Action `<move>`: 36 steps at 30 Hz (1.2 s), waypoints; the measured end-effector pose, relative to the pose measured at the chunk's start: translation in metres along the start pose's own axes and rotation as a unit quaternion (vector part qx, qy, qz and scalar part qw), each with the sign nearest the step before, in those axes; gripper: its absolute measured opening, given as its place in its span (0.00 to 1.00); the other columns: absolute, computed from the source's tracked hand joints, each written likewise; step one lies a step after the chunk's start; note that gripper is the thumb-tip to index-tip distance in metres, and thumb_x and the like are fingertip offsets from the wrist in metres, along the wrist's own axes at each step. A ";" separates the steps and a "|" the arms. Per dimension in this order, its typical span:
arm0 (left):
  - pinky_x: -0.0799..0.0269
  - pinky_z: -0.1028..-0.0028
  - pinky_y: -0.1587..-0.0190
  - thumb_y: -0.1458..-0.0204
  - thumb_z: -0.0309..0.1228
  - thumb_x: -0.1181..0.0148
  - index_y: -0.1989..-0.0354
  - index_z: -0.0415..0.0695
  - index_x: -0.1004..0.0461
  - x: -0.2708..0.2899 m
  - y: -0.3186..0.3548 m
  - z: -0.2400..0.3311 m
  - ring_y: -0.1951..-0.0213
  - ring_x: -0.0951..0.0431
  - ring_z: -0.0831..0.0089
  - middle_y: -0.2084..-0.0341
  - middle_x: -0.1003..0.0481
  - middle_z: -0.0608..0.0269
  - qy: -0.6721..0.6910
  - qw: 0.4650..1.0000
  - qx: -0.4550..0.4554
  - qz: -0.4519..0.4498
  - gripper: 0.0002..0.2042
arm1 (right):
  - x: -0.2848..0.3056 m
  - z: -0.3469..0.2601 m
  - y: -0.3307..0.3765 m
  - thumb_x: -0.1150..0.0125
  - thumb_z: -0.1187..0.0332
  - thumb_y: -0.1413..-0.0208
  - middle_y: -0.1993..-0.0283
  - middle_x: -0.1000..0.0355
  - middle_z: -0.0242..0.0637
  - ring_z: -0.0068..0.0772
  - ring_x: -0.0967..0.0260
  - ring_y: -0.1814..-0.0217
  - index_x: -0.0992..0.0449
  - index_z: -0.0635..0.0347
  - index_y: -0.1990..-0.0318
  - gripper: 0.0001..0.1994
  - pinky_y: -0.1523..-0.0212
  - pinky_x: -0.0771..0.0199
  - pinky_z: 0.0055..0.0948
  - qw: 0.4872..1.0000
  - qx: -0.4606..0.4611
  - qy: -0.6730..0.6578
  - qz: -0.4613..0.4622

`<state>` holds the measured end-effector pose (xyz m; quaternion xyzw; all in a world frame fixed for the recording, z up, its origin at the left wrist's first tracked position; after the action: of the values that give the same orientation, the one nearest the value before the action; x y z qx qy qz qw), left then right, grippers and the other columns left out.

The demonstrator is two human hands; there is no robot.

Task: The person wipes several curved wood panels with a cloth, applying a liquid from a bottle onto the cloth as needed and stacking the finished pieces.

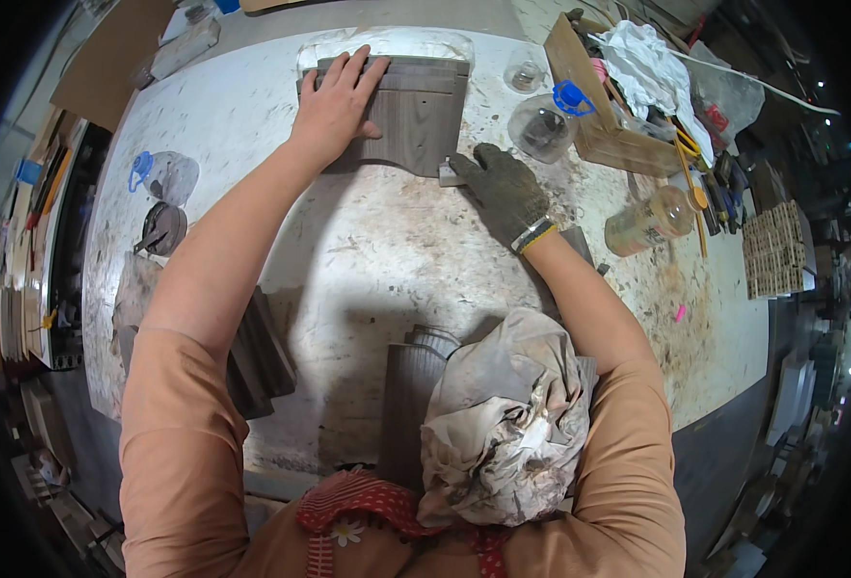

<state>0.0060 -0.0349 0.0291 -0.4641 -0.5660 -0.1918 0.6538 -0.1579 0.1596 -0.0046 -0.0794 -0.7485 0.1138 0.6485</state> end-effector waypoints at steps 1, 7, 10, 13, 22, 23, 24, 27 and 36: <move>0.45 0.48 0.39 0.64 0.39 0.28 0.33 0.59 0.50 0.000 -0.001 0.000 0.34 0.47 0.61 0.34 0.49 0.63 0.002 1.000 -0.003 0.003 0.47 | -0.002 0.001 0.001 0.42 0.65 0.48 0.56 0.32 0.49 0.51 0.32 0.56 0.29 0.53 0.48 0.18 0.58 0.31 0.44 1.000 0.011 0.003 0.021; 0.45 0.48 0.39 0.64 0.39 0.29 0.33 0.59 0.51 -0.001 0.000 0.000 0.34 0.47 0.62 0.33 0.49 0.63 -0.002 1.000 0.000 -0.004 0.47 | 0.011 0.012 -0.011 0.41 0.65 0.49 0.55 0.33 0.50 0.52 0.32 0.56 0.29 0.54 0.48 0.19 0.58 0.31 0.43 0.998 0.006 0.019 0.062; 0.46 0.49 0.39 0.63 0.39 0.29 0.33 0.59 0.51 0.000 -0.001 0.000 0.34 0.47 0.62 0.33 0.50 0.63 -0.006 1.000 0.000 -0.003 0.47 | 0.026 0.022 -0.015 0.39 0.64 0.51 0.52 0.33 0.51 0.53 0.33 0.54 0.30 0.55 0.46 0.22 0.55 0.30 0.41 0.990 -0.045 0.034 0.127; 0.46 0.48 0.39 0.63 0.40 0.29 0.33 0.59 0.51 0.001 -0.003 0.003 0.34 0.47 0.62 0.33 0.50 0.63 -0.009 1.000 -0.001 -0.013 0.47 | 0.040 0.028 -0.008 0.37 0.62 0.52 0.48 0.35 0.53 0.54 0.34 0.49 0.33 0.56 0.43 0.27 0.49 0.31 0.39 0.978 -0.069 0.029 0.197; 0.43 0.48 0.40 0.55 0.42 0.34 0.35 0.55 0.45 0.041 -0.006 0.006 0.34 0.47 0.58 0.34 0.49 0.59 0.034 0.998 -0.046 -0.022 0.38 | 0.171 -0.036 0.048 0.39 0.59 0.49 0.43 0.33 0.47 0.43 0.35 0.42 0.35 0.55 0.40 0.29 0.43 0.36 0.36 0.987 -0.158 -0.017 0.032; 0.42 0.49 0.39 0.52 0.43 0.37 0.36 0.54 0.42 0.057 -0.008 0.016 0.35 0.45 0.57 0.34 0.48 0.57 0.110 0.991 -0.078 0.007 0.34 | 0.182 -0.041 0.054 0.37 0.62 0.49 0.42 0.33 0.45 0.39 0.33 0.45 0.36 0.56 0.39 0.29 0.46 0.32 0.33 0.987 -0.158 0.030 0.002; 0.40 0.56 0.39 0.49 0.43 0.41 0.40 0.50 0.36 0.088 -0.008 0.038 0.37 0.40 0.56 0.36 0.43 0.53 0.189 0.971 -0.142 0.031 0.27 | 0.189 -0.039 0.064 0.36 0.61 0.50 0.43 0.33 0.45 0.42 0.34 0.44 0.35 0.56 0.39 0.29 0.44 0.34 0.34 0.985 -0.123 0.122 0.016; 0.43 0.55 0.37 0.51 0.43 0.40 0.42 0.46 0.35 0.142 0.034 0.089 0.37 0.40 0.60 0.40 0.37 0.57 0.228 0.931 -0.271 0.081 0.28 | 0.217 -0.093 0.050 0.36 0.59 0.51 0.42 0.34 0.47 0.44 0.35 0.41 0.36 0.57 0.39 0.31 0.41 0.37 0.35 0.973 -0.218 0.026 -0.073; 0.37 0.59 0.45 0.57 0.31 0.34 0.51 0.40 0.31 0.216 0.137 0.056 0.48 0.30 0.57 0.55 0.28 0.56 0.310 0.920 -0.240 0.012 0.23 | 0.221 -0.195 0.056 0.35 0.55 0.50 0.37 0.39 0.48 0.46 0.40 0.36 0.44 0.56 0.34 0.37 0.39 0.38 0.37 0.990 -0.076 -0.098 -0.074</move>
<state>0.1426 0.1385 0.1704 -0.5311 -0.2664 -0.4480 0.6681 0.0005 0.2849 0.2166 -0.0614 -0.8186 0.0151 0.5709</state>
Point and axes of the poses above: each hand's wrist, its own y-axis away from the middle knuckle, its own x-axis out of the back of the hand, z = x × y, the point moved 1 cm from there along -y, towards the middle knuckle
